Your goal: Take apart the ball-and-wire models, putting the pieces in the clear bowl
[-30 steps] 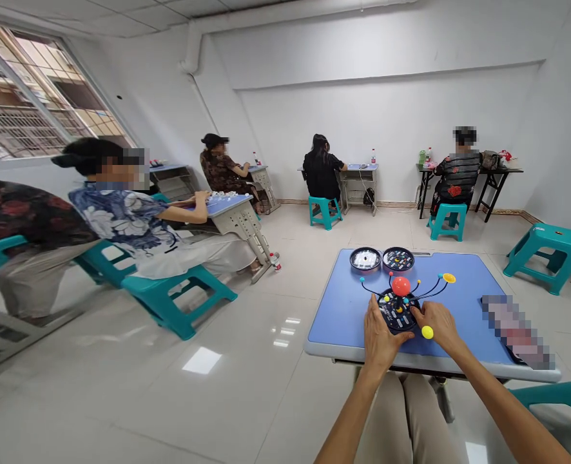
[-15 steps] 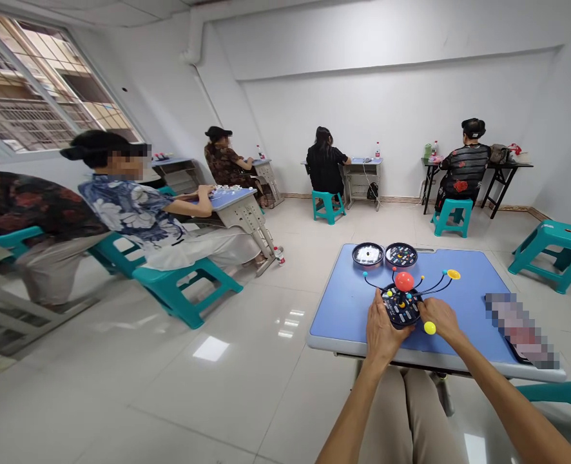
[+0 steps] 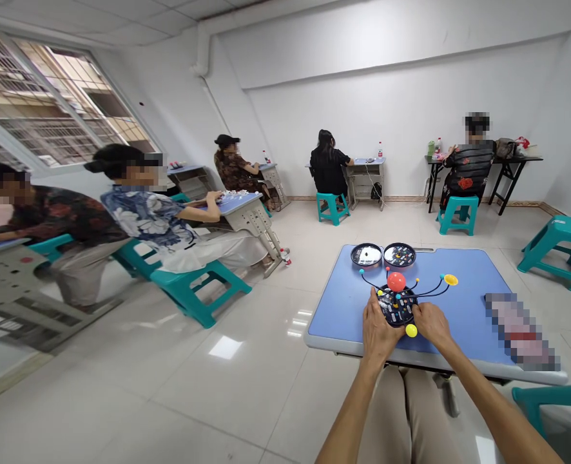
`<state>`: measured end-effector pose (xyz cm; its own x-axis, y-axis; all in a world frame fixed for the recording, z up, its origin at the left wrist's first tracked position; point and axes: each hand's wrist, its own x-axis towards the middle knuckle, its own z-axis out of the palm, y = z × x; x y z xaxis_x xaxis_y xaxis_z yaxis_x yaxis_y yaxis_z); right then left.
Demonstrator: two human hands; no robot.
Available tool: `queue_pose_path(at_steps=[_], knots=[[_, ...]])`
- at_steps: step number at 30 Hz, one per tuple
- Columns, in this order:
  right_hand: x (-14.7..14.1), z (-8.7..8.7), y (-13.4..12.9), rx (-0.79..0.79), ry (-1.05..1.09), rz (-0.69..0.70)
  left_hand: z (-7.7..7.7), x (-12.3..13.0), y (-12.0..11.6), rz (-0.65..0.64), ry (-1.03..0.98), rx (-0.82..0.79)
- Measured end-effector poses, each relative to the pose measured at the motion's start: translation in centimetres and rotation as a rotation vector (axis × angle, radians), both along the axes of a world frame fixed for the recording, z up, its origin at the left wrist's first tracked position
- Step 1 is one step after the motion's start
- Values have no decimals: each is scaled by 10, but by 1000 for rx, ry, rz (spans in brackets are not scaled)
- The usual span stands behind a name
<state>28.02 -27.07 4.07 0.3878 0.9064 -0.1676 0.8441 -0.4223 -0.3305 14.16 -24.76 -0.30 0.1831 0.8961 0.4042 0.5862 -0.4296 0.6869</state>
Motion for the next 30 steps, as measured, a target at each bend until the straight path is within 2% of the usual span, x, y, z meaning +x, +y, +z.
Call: queue_pose_path(at_steps=[6,13,16,22,25,28,29,30], knots=[[0,6,-1,41,38,-19,-1,-2,0,1,29,25],[18,20,6,113,72,-16,6,-2,-3,31,-11,-143],[22,17,8,103,75,-8,4,-2,-1,22,-42,-167],[14,-2,18,107,89,1,-8,-4,7,-11,-67,-191],[15,-5,11,104,95,30,-6,-3,9,-19,-65,-160],[44,9,-14,50,24,131,-3,-3,11,-33,-88,-118],[61,18,-22,46,-27,140,-2,-3,12,-40,-99,-110],[82,28,-29,79,-80,93,-3,-4,13,-42,-112,-105]])
